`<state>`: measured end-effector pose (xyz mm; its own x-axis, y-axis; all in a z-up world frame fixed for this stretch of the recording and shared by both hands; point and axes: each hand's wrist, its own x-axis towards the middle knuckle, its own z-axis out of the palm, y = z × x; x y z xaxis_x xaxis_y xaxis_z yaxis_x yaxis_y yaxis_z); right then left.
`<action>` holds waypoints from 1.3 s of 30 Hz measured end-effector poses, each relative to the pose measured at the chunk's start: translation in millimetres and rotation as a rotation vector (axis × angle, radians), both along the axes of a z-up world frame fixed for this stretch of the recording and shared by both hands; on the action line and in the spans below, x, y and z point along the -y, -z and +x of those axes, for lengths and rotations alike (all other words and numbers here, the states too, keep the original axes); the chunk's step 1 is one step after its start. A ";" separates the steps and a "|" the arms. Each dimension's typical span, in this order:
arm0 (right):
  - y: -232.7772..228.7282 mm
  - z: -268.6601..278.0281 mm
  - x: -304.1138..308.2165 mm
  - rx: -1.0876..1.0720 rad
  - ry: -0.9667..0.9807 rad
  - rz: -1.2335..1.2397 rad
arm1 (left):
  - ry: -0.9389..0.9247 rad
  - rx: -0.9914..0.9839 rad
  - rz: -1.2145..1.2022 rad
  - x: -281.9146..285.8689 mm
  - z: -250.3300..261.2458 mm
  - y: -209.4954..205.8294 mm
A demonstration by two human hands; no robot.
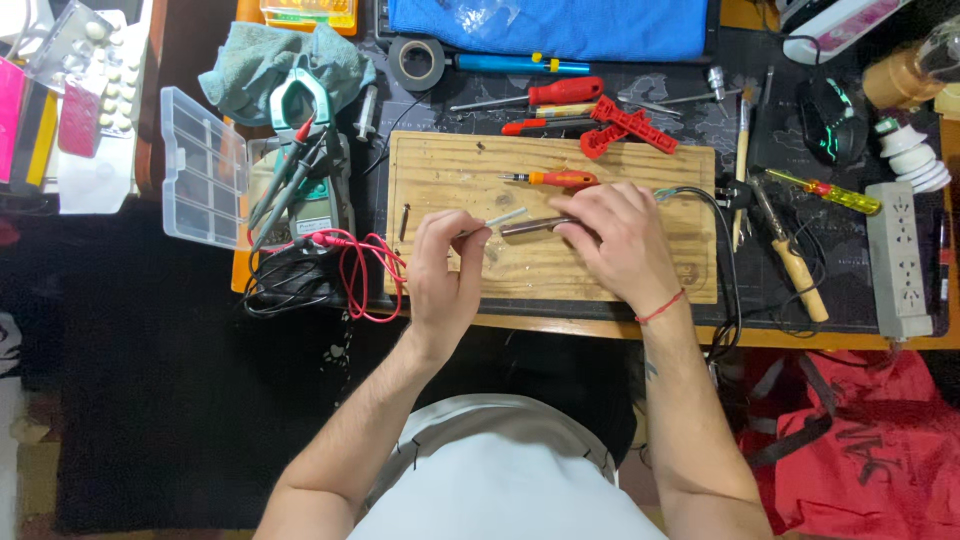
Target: The person uses a screwdriver to remove screws from a small cylindrical electronic component on a wooden board. They then insert a white plastic tube into the component and use the screwdriver to secure it in place.
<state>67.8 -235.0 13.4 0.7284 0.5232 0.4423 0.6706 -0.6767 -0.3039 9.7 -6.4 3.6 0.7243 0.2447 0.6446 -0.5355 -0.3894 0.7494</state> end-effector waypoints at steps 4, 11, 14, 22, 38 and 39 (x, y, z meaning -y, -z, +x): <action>9.3 1.7 1.2 0.017 0.005 -0.043 | 0.012 0.006 -0.004 0.8 2.3 4.1; 18.4 5.4 7.1 -0.084 -0.016 0.160 | 0.003 0.049 -0.044 2.1 0.1 -3.4; 16.7 3.7 8.2 -0.173 -0.054 0.364 | 0.015 0.062 -0.069 1.4 -2.0 -10.9; 17.3 3.0 8.7 -0.237 -0.144 0.600 | 0.063 0.091 -0.096 2.1 -11.0 -20.5; 15.1 -1.4 6.6 -0.139 -0.060 0.483 | 0.053 0.054 0.002 -2.4 -9.4 -14.2; 14.8 -1.5 6.7 -0.127 -0.059 0.469 | 0.052 0.051 0.003 -3.1 -8.8 -13.7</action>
<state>66.3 -241.7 -1.3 0.7670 0.3308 0.5499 0.6416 -0.4097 -0.6484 0.9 -3.3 17.3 0.7022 0.2055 0.6817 -0.5924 -0.3627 0.7194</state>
